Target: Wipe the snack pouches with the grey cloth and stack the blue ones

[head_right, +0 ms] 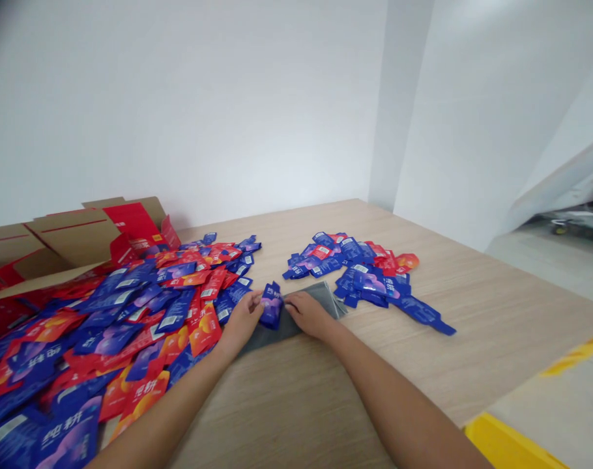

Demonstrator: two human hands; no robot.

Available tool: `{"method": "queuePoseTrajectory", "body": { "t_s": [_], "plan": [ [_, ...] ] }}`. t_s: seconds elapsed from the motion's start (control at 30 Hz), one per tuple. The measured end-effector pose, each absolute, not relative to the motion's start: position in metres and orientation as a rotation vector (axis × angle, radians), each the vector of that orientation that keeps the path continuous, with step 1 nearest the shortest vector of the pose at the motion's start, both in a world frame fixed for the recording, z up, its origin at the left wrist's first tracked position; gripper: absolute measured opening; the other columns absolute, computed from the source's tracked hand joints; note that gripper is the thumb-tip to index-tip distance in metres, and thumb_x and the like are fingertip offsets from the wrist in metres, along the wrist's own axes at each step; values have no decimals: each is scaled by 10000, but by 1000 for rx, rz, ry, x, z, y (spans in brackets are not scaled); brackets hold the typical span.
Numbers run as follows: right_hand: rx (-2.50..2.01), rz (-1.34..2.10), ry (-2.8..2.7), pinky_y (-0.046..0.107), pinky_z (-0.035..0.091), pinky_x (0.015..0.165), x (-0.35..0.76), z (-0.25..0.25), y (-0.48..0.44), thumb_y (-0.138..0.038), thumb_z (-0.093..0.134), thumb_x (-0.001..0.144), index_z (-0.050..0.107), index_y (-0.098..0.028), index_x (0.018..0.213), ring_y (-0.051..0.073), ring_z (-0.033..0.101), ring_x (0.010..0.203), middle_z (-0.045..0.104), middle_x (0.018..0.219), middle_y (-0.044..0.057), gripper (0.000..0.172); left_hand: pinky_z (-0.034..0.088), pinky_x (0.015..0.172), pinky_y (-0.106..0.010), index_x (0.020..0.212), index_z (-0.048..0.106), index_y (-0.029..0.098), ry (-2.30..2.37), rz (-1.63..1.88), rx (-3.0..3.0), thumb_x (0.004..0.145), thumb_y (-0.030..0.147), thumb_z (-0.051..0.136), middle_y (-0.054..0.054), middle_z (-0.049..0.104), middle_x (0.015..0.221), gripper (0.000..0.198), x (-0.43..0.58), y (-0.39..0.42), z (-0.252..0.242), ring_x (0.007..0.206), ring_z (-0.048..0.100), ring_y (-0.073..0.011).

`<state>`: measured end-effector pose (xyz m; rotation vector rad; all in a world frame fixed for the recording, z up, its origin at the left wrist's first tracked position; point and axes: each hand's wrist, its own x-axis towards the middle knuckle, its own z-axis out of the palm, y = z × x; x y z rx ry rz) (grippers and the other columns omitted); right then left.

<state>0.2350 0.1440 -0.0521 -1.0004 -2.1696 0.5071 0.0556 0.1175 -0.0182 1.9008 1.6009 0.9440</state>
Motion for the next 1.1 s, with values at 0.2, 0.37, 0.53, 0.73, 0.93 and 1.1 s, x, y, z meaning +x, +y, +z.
{"method": "queuePoseTrajectory", "body": {
  "t_s": [0.2,0.37,0.53,0.73,0.93,1.1],
  "plan": [
    [-1052,498,-2141,409,398,958,233,-53,143,-238,409,872,589,-167,1134,222,539,1072,624,1126,113,326,429,928,-410,1235,400,154,1629,942,2082,807,181,472,-121,565,1178,435,52,105,-41,1105,532,-222],
    [-1074,507,-2110,410,390,970,234,-61,147,-199,373,859,575,-155,1147,217,537,1076,615,1136,122,354,256,1066,-424,1335,318,83,1556,587,2520,872,301,431,-177,333,1411,523,49,97,-38,1324,256,-245],
    [-1181,582,-2039,409,358,999,234,-66,150,-203,361,843,468,-93,1252,218,508,1123,577,1183,158,437,204,1077,-456,1373,270,40,1598,230,2634,901,377,395,-211,275,1430,593,72,96,-39,1338,194,-284],
    [-1251,653,-1851,412,369,983,236,-67,153,-269,334,859,417,-150,1290,206,531,1078,597,1132,123,455,194,1056,-513,1355,359,166,1552,253,2770,929,433,312,-171,320,1421,505,97,87,-40,1320,240,-315],
    [-1265,666,-1820,416,367,979,236,-67,152,-301,320,872,428,-168,1281,202,534,1076,596,1140,122,444,202,1054,-511,1374,329,209,1500,247,2795,933,440,306,-157,292,1438,499,86,76,-43,1331,223,-290],
    [-1286,652,-1876,413,366,984,236,-65,152,-294,328,866,441,-146,1272,209,529,1095,594,1154,135,446,210,1047,-519,1364,352,190,1559,241,2772,927,437,323,-178,320,1419,503,86,76,-42,1322,243,-297]
  ]
}}
